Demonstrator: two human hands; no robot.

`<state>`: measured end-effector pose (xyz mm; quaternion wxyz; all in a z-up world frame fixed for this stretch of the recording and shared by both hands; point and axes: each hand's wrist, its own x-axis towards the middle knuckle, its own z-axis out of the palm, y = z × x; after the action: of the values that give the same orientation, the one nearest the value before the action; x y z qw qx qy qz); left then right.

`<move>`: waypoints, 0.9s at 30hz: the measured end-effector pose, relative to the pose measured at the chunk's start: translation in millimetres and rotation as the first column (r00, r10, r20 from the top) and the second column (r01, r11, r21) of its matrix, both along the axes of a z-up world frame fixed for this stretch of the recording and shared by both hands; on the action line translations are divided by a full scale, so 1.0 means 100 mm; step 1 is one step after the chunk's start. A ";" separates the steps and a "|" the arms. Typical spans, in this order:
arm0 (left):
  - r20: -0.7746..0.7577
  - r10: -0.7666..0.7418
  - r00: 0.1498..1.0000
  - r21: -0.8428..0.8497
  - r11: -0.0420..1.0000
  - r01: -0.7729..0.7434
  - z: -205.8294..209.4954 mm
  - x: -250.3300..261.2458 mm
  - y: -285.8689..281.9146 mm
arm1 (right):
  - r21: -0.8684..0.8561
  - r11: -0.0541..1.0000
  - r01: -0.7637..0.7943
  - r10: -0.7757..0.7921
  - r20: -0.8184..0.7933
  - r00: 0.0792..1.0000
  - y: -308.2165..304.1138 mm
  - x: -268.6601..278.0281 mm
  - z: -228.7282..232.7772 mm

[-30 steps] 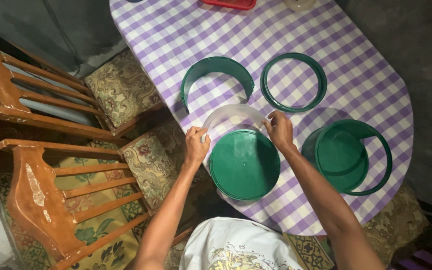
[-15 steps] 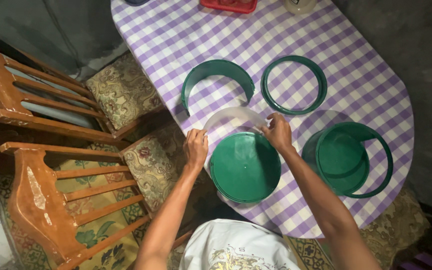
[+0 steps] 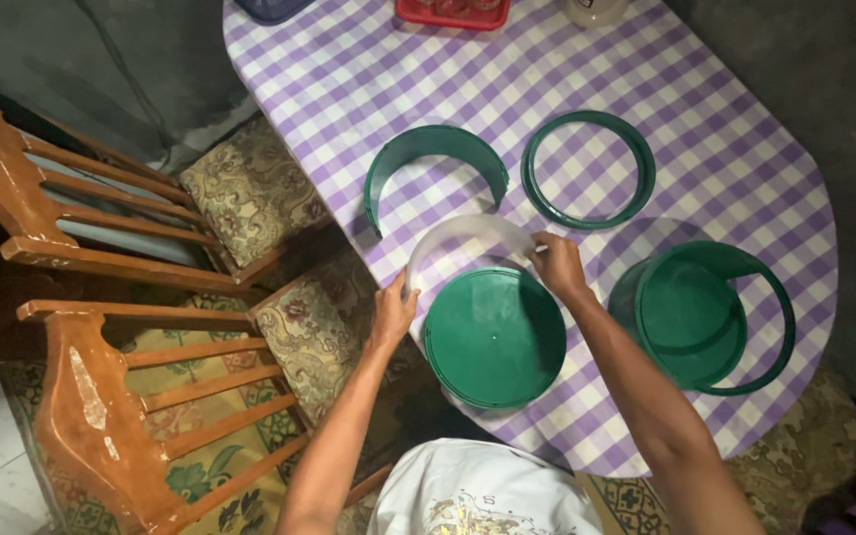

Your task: The person assembles green plastic components on a checkered tablecloth. They fit circular rims onto round bases, then attach curved side pieces to form bucket-like containers. The person handles multiple identical parts, stacking and repositioning them during assembly.

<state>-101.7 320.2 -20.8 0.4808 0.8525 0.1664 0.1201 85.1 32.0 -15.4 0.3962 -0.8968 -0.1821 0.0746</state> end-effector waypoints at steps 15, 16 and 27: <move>0.194 0.013 0.981 0.256 0.965 -0.063 0.29 0.01 -0.16 | 0.060 0.998 0.000 -0.005 0.085 0.996 0.00 -0.12 0.25; 0.260 0.035 0.965 0.254 0.962 -0.104 0.35 0.02 -0.20 | 0.058 0.998 -0.011 0.003 0.141 0.990 -0.06 -0.15 0.31; 0.375 -0.024 0.927 -0.208 0.972 0.110 0.70 0.26 -0.89 | -0.061 0.927 0.371 -0.351 0.210 0.912 -1.71 -0.97 0.76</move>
<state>-75.6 230.9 49.2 0.6010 0.7597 0.0560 0.2420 -12.3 -138.6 60.2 0.3382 -0.9365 -0.0474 -0.0793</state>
